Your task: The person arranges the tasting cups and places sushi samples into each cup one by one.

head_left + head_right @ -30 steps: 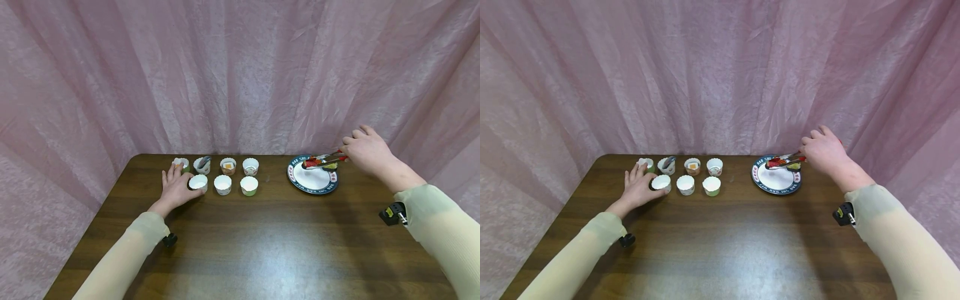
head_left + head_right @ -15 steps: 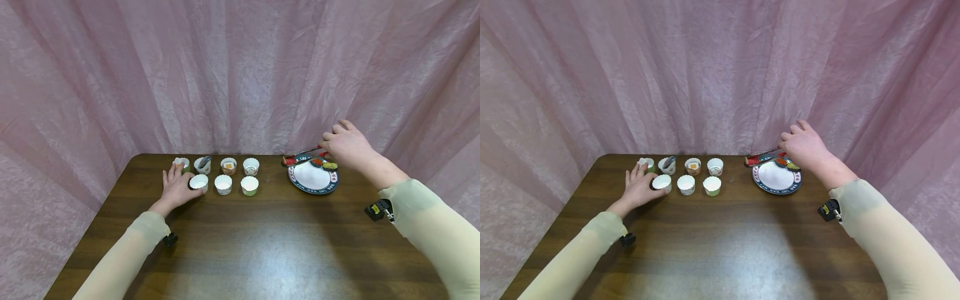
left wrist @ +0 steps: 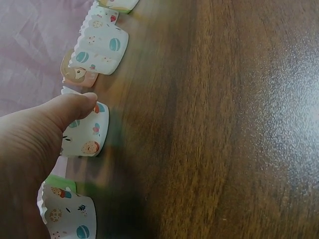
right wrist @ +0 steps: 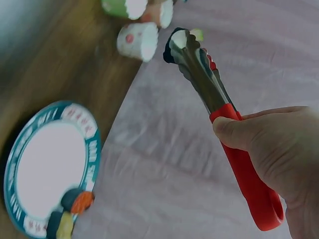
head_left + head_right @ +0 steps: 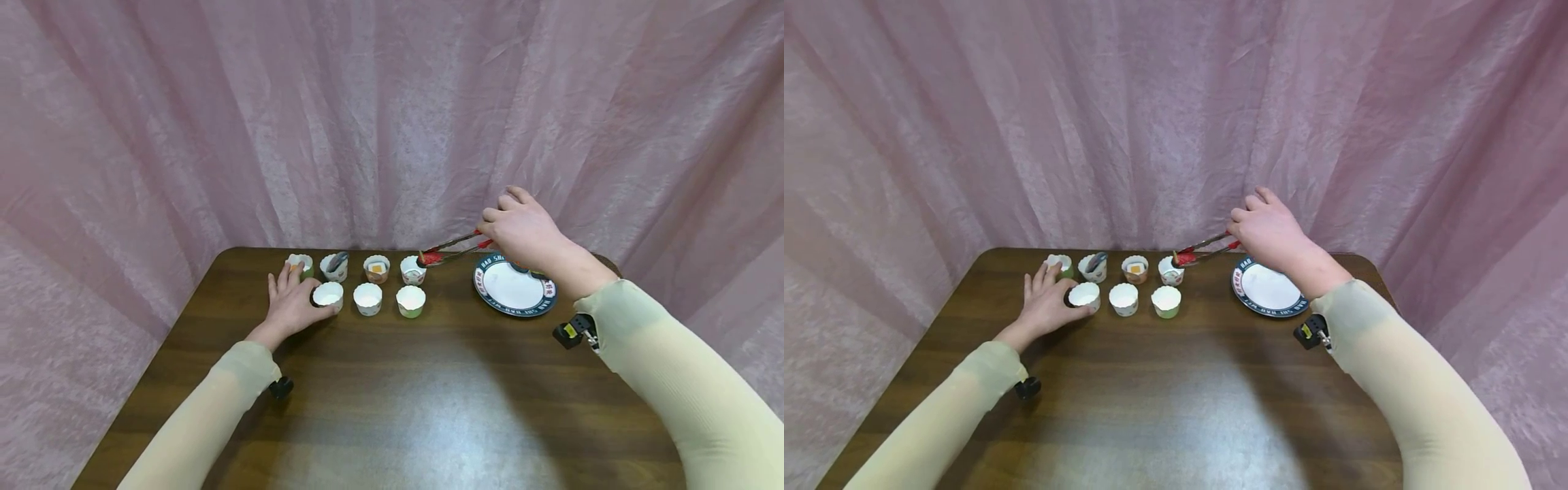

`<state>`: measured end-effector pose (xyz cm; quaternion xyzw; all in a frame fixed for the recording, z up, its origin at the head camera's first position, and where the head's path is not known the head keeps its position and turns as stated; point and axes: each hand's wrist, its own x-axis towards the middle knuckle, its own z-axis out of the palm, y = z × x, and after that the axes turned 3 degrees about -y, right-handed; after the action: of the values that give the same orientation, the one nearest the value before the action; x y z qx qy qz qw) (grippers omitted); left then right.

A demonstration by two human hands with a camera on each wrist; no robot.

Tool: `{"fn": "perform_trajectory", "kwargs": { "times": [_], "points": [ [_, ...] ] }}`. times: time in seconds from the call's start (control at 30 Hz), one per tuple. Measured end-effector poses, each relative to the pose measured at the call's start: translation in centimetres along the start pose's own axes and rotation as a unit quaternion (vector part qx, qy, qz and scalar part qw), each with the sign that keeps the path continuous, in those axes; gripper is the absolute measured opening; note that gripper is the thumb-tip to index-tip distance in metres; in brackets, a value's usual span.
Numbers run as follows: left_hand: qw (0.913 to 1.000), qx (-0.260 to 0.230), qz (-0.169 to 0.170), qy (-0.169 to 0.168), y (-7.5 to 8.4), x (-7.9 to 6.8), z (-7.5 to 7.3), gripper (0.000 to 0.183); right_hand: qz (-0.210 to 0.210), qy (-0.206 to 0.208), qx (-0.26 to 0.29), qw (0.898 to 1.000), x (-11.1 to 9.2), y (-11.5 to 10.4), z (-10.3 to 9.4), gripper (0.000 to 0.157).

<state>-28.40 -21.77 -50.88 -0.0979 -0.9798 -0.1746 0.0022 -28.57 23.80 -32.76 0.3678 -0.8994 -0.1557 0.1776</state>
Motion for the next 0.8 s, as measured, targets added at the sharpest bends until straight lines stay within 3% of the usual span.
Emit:
{"fn": "perform_trajectory", "kwargs": {
  "times": [0.43,0.8],
  "points": [
    [0.9999,-0.009,0.006,-0.004,0.4,-0.4,0.0,0.08,-0.046,0.043,0.008,0.998,5.6,-4.8,0.7,0.033],
    [0.9999,-0.01,0.009,0.004,0.5,-0.4,0.0,0.074,-0.049,0.03,0.02,0.998,9.3,-8.5,1.5,0.015]
  ]
}}
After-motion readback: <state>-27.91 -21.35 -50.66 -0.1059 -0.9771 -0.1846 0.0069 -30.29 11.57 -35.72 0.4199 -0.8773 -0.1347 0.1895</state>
